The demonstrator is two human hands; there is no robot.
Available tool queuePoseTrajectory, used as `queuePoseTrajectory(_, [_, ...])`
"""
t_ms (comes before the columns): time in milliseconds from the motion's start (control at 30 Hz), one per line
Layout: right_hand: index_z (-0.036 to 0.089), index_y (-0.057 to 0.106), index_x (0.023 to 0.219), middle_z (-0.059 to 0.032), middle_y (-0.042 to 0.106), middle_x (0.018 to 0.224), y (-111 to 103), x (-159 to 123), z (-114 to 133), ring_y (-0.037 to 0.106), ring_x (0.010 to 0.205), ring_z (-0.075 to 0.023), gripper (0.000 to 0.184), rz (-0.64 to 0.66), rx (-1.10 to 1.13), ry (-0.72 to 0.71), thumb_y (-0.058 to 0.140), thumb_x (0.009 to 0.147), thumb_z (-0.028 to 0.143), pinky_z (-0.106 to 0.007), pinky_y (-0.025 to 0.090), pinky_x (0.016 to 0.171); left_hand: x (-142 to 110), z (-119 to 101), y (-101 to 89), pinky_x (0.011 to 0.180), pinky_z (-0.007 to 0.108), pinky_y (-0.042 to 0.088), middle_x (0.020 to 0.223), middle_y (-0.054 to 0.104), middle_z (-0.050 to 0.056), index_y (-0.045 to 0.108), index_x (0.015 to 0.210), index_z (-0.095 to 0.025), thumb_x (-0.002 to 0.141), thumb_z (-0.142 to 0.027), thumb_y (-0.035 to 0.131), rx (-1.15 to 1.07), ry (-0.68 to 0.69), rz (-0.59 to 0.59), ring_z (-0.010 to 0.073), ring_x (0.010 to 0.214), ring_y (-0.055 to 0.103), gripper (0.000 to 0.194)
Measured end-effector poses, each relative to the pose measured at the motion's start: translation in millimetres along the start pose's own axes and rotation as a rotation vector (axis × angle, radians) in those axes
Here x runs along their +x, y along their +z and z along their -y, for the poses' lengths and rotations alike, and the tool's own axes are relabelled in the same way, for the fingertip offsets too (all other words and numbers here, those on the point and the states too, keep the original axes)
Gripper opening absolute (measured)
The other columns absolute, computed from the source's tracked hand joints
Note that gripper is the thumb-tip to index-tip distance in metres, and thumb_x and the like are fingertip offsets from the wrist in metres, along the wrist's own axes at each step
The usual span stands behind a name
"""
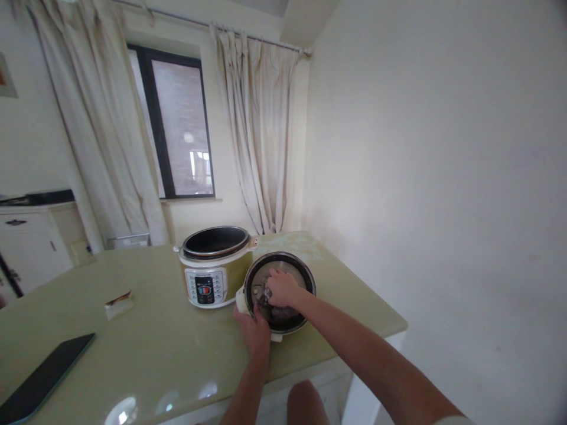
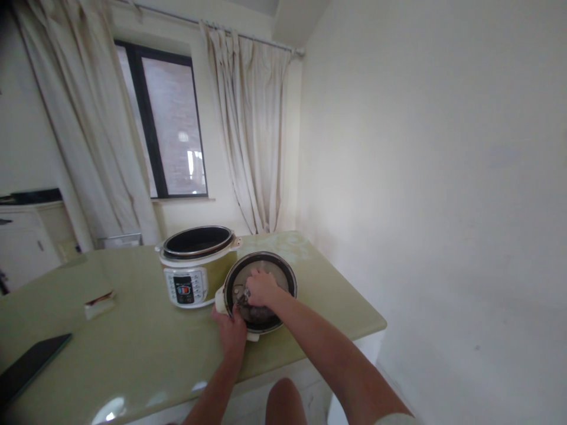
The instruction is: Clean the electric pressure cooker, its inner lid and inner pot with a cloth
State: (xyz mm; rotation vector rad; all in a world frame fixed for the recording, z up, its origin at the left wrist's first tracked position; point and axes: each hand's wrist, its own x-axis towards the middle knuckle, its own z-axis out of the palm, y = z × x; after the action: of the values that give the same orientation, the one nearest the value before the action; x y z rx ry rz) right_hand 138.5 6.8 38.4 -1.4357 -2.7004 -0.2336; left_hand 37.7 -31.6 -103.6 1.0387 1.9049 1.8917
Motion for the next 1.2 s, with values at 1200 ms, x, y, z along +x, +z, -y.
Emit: queuePoseTrajectory(1200, [0.019, 0.079, 0.105, -0.0162, 0.064, 0.127, -2, -41, -24, 0.063, 0.114, -0.0343, 0.032, 0.121, -0.108, 0.035, 0.073, 0.076, 0.030, -0.043, 0.060, 0.085, -2, -4, -2.1, 0.101, 0.048, 0.054, 0.135, 0.061, 0.028, 0.036, 0.149, -0.007, 0.099, -0.038, 0.049, -0.038, 0.059, 0.052, 0.0347, 0.125, 0.065, 0.060])
